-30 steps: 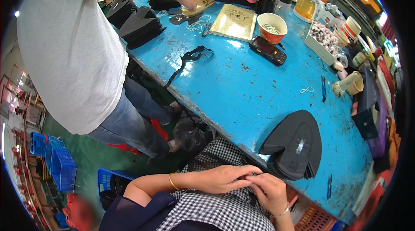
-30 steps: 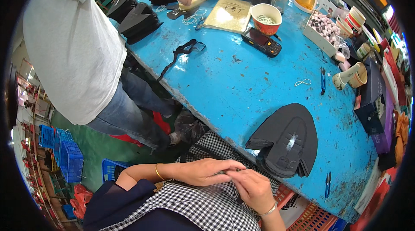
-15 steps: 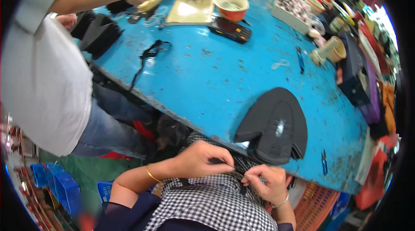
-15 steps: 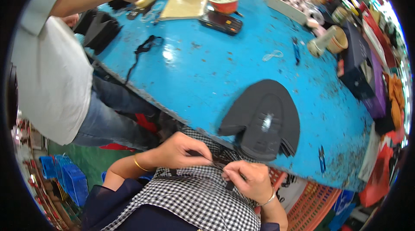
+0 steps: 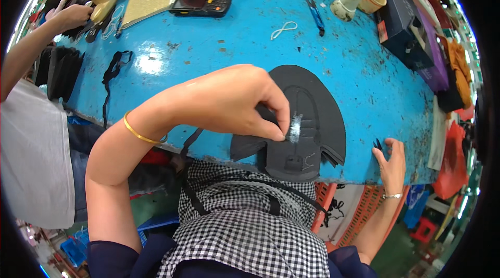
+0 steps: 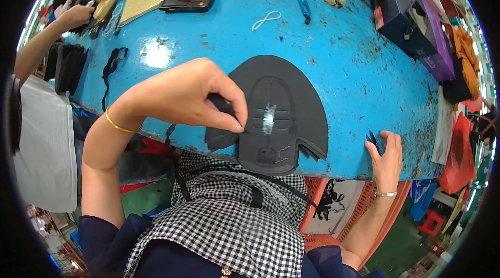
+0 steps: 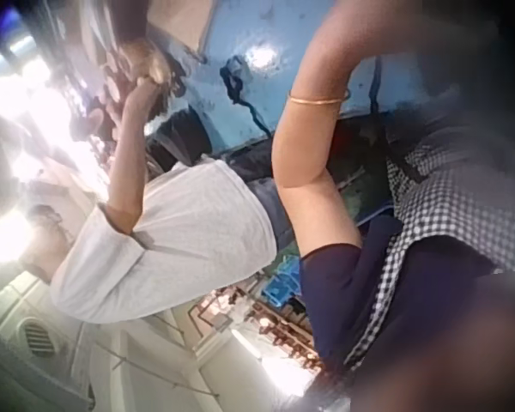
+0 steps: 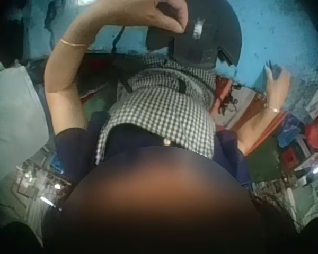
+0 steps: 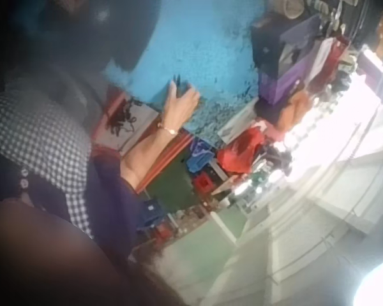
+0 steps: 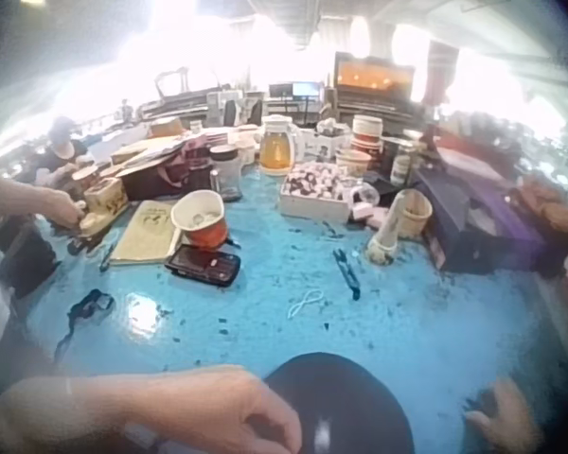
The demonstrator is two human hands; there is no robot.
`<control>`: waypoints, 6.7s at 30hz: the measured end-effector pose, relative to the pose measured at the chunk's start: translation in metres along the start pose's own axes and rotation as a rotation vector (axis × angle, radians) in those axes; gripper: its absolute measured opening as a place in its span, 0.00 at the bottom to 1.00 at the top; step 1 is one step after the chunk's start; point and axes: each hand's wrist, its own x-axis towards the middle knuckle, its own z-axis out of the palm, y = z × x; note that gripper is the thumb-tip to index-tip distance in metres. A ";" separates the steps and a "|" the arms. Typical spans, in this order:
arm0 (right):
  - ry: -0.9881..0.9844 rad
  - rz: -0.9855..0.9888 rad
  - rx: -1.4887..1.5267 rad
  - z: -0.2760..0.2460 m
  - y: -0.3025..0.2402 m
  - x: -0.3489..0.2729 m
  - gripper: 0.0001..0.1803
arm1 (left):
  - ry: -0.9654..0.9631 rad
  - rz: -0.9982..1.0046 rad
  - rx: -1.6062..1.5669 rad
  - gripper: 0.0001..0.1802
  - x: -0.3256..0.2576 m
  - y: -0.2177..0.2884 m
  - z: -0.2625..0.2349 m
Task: The person trims excess material from shoe upper components with clippers.
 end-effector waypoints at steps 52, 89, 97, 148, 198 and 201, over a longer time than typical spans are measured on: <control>-0.268 -0.599 0.756 0.015 -0.135 0.027 0.05 | -0.329 0.111 0.118 0.08 0.083 -0.032 0.010; -0.198 -0.710 0.330 -0.007 -0.171 0.040 0.15 | -0.190 0.081 0.315 0.08 0.083 -0.036 -0.002; -0.347 -0.546 0.479 -0.014 -0.167 0.039 0.12 | -0.114 0.148 0.169 0.08 0.081 -0.041 -0.001; -0.019 0.162 1.208 0.001 -0.066 -0.013 0.11 | -0.355 0.138 0.189 0.09 0.099 -0.023 0.015; 0.042 -0.084 0.480 -0.006 -0.023 0.027 0.09 | 0.088 0.466 0.107 0.07 0.045 0.030 0.071; -0.052 0.006 0.172 -0.004 -0.004 -0.002 0.10 | -0.201 0.595 0.207 0.09 0.039 0.051 0.113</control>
